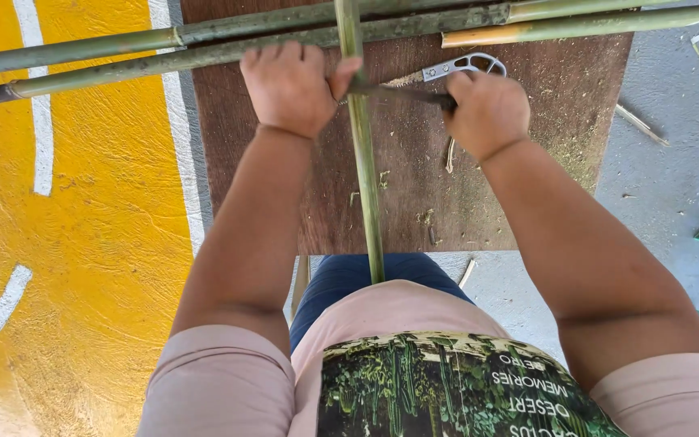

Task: Scraping and trimming long bamboo poles using a machete over a wooden workbench.

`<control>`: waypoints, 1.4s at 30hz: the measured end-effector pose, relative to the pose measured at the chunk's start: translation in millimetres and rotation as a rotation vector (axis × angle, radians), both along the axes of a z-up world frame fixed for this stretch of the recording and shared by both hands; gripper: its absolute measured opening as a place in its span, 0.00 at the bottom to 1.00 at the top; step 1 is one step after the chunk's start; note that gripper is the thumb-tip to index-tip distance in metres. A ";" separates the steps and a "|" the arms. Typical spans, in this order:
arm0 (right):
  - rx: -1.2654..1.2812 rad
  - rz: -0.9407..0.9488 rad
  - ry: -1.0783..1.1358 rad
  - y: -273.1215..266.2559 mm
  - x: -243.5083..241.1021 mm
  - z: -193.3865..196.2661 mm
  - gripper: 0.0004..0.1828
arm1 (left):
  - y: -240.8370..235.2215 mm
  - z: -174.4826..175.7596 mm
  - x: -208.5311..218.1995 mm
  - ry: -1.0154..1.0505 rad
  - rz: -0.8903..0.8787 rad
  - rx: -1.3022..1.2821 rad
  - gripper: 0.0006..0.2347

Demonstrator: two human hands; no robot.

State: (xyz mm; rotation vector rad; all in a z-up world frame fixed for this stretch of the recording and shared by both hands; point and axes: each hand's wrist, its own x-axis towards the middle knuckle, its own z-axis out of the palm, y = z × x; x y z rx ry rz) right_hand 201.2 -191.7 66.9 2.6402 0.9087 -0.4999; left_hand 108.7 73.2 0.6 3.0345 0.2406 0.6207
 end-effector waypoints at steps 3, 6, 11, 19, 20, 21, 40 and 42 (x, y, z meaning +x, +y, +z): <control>0.217 0.126 -0.122 -0.9 7.9 -16.3 0.09 | 0.3 11.3 -1.2 -0.224 0.014 0.006 0.34; 0.071 0.044 0.035 -5.0 -8.2 -7.7 0.12 | -10.5 10.7 -16.2 0.136 0.017 -0.030 0.34; 0.073 0.101 0.097 -48.2 -47.8 -36.4 0.10 | -46.3 9.3 -66.6 0.175 -0.010 -0.121 0.33; 0.054 0.167 -0.101 -10.5 0.7 -14.9 0.15 | -11.3 29.9 -11.1 0.215 0.047 -0.089 0.34; 0.198 0.175 -0.112 -11.3 2.3 -19.6 0.12 | -11.4 36.5 -9.2 0.262 0.054 -0.085 0.34; 0.342 0.182 -0.122 -11.7 4.4 -23.4 0.08 | -11.1 43.9 -6.6 0.310 0.060 -0.080 0.34; 0.186 0.341 -0.320 45.8 43.9 37.3 0.09 | 35.2 -2.3 31.8 -0.064 0.170 -0.142 0.27; 0.261 0.423 -0.451 39.5 55.7 27.2 0.08 | 32.3 -5.7 45.7 -0.093 0.163 -0.228 0.25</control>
